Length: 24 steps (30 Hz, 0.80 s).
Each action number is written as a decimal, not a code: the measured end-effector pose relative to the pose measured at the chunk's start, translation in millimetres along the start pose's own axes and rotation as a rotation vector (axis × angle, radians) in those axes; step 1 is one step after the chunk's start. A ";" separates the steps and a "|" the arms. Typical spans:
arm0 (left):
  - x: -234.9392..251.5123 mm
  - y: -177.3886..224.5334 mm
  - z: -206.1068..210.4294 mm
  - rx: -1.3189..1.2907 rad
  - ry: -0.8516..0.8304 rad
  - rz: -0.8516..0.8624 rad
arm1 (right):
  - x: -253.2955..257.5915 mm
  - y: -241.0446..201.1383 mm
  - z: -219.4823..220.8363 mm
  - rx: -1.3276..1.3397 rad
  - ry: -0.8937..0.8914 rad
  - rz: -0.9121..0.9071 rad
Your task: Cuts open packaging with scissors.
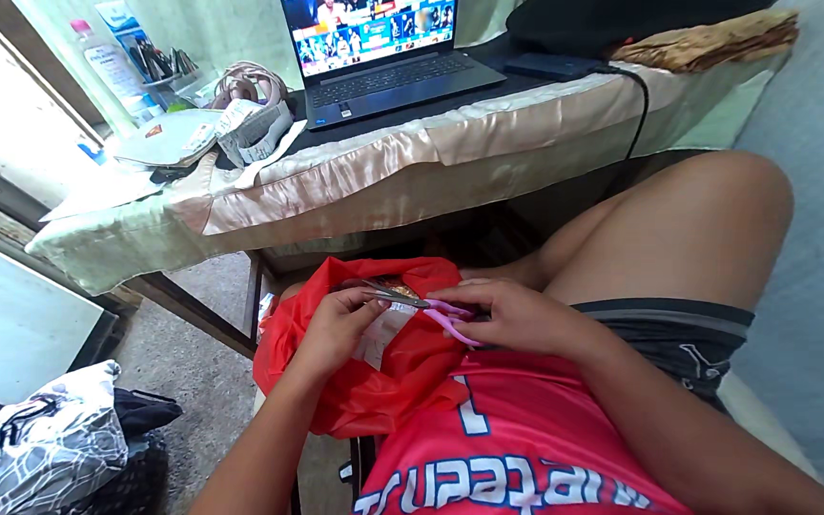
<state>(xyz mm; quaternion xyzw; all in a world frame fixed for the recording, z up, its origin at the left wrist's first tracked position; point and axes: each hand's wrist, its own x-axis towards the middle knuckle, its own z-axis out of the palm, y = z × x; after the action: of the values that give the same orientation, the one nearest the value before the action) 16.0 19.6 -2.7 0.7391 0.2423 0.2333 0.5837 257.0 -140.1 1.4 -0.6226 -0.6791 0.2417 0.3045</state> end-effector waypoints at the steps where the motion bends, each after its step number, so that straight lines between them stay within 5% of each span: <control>1: -0.2 0.4 0.1 -0.006 0.001 0.002 | 0.0 -0.2 0.8 0.007 -0.001 -0.010; 24: -0.4 1.5 0.6 -0.001 0.004 -0.005 | -0.9 -3.3 -0.1 -0.018 0.012 -0.007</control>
<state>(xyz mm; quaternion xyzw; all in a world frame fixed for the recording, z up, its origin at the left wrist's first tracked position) 16.2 18.5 -1.4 0.7377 0.2452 0.2334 0.5841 254.9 -141.4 3.7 -0.6245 -0.6815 0.2310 0.3037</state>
